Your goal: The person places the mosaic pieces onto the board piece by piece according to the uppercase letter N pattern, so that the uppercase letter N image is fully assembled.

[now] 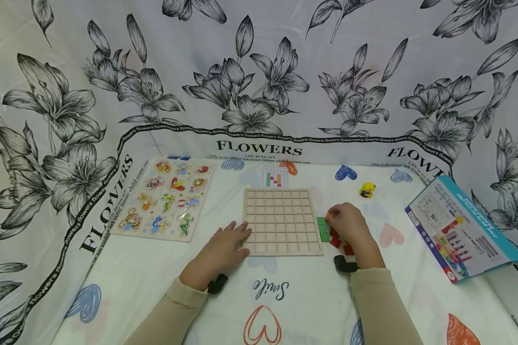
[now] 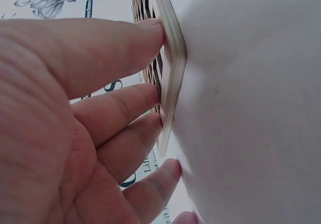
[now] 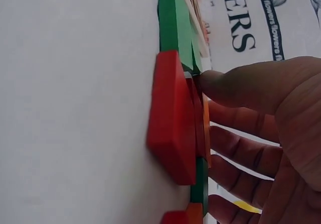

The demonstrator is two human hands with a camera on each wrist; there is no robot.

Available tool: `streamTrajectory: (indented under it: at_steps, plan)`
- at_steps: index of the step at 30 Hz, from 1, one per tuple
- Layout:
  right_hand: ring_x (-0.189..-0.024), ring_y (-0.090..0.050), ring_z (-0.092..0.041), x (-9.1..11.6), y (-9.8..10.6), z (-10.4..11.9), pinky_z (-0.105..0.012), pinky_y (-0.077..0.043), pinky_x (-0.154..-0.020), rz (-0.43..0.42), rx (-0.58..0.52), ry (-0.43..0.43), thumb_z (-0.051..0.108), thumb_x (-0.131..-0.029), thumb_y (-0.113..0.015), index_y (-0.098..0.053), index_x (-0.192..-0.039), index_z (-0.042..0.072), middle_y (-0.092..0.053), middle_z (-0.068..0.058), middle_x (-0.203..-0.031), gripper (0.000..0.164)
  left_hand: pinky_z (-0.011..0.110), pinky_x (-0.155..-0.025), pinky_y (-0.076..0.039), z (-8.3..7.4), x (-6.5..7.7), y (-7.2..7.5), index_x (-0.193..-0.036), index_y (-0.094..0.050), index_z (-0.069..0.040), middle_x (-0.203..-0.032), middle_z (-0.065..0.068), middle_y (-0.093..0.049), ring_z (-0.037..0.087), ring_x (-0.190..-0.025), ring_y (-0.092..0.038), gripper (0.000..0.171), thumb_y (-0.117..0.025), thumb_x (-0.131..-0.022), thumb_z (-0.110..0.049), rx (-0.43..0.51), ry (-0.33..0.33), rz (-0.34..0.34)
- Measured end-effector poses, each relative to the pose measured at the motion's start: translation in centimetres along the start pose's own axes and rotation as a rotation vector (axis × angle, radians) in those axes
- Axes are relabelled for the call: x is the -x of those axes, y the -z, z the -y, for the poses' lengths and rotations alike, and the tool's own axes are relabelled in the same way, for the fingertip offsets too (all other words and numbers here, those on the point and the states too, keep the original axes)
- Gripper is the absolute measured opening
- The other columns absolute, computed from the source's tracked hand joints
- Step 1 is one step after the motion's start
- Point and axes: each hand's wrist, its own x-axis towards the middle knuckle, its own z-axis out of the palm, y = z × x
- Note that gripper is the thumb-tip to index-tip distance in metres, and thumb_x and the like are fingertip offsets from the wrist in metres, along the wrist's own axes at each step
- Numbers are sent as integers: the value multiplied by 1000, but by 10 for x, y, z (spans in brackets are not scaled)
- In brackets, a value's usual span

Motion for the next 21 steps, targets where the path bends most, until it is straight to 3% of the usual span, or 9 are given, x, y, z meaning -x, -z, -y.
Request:
streamTrajectory:
  at_steps: [5,13,17,21]
  plan:
    - [-105,-56,-32,-1,-1,2,-53,-49,-96,0,18,-4,30,-96,-67,-70,-117,9,-59,-14,-119,30,59,-121,-21,-1,1,1,-148,-53,-16,-159,1,-39,32,-151,-27,59,-71,-93,-31,-5,0,1]
    - [-90,-56,-28,1,0,6,-42,-48,-77,-31,-64,-22,27,-96,-67,-65,-111,13,-65,-9,-102,21,58,-121,-21,-1,2,1,-148,-53,-16,-159,0,-39,32,-151,-27,59,-71,-93,-31,-7,10,2]
    - [-93,-57,-27,3,3,19,-42,-49,-81,-112,-119,-6,24,-98,-64,-64,-109,17,-67,-6,-102,12,59,-120,-22,-1,1,2,-147,-53,-16,-159,1,-40,33,-151,-27,59,-71,-93,-30,-8,2,-2]
    - [-94,-57,-27,0,3,43,-42,-52,-77,-125,-187,71,19,-100,-62,-65,-112,18,-66,-4,-105,12,59,-120,-22,-2,2,3,-147,-53,-16,-159,1,-40,33,-151,-27,59,-71,-93,-31,-5,2,4]
